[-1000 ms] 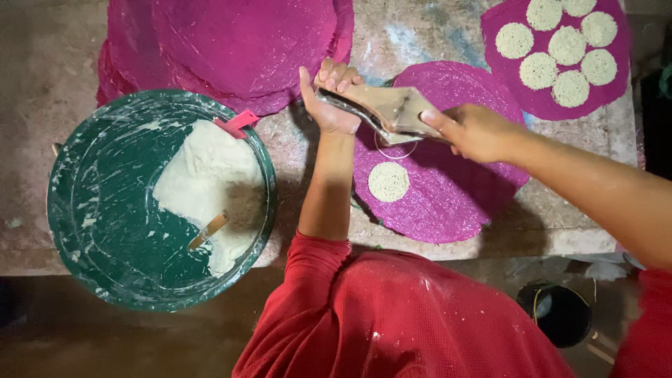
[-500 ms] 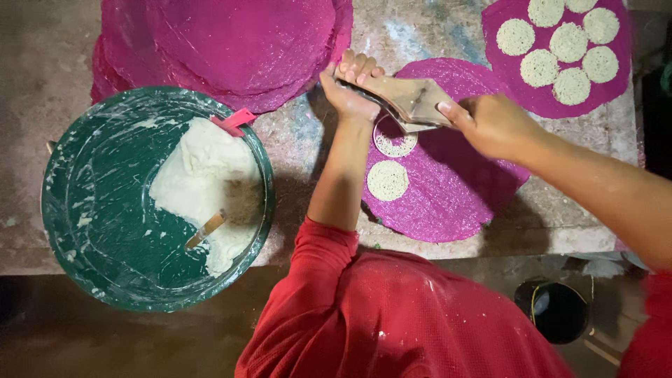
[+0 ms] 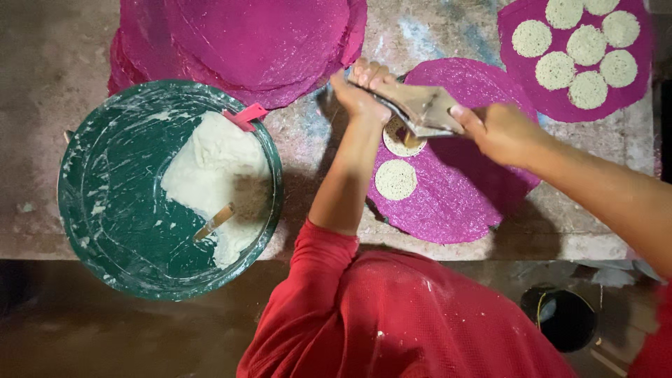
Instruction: The person scoops dough from a large green basin into a wooden hand press, then squeezes the press over a pink mat to extrude round dough discs, placing each disc in a ring layout. They repeat the cycle, filling mats with discs and setting filled mats aside.
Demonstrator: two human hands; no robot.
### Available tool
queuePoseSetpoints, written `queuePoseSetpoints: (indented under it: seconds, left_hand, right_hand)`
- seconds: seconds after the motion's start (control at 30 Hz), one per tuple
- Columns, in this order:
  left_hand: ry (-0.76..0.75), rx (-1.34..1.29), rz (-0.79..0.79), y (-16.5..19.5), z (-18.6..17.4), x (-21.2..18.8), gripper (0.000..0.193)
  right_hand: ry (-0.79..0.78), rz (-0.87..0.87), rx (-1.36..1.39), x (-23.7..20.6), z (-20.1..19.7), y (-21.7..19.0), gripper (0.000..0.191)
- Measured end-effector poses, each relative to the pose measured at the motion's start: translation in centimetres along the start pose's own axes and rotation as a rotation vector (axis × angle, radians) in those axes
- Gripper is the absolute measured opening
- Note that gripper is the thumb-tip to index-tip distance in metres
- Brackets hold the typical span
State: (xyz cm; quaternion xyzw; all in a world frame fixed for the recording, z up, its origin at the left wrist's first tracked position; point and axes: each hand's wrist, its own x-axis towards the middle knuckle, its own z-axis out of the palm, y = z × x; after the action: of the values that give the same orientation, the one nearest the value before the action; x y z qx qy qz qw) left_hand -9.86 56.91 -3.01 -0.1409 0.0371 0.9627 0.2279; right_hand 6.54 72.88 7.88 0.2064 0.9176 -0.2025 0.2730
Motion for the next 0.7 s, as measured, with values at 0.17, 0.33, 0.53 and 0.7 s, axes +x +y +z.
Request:
queuePoseSetpoints:
  seconds: [0.17, 0.33, 0.53, 0.7]
  left_hand:
    - [-0.071, 0.094, 0.044, 1.1, 1.3, 0.8, 0.047]
    - [0.043, 0.098, 0.037, -0.2, 2.5, 0.2, 0.050]
    - [-0.125, 0.141, 0.002, -0.1, 4.2, 0.2, 0.048]
    - [0.132, 1.014, -0.334, 0.7, 0.3, -3.1, 0.097]
  right_hand:
    - [0.230, -0.254, 0.043, 0.1, 0.7, 0.0, 0.067]
    - [0.177, -0.122, -0.020, 0.4, 0.5, 0.7, 0.073]
    - [0.392, -0.255, 0.016, 0.7, 0.8, 1.6, 0.071]
    - [0.345, -0.229, 0.231, -0.2, 1.6, 3.2, 0.071]
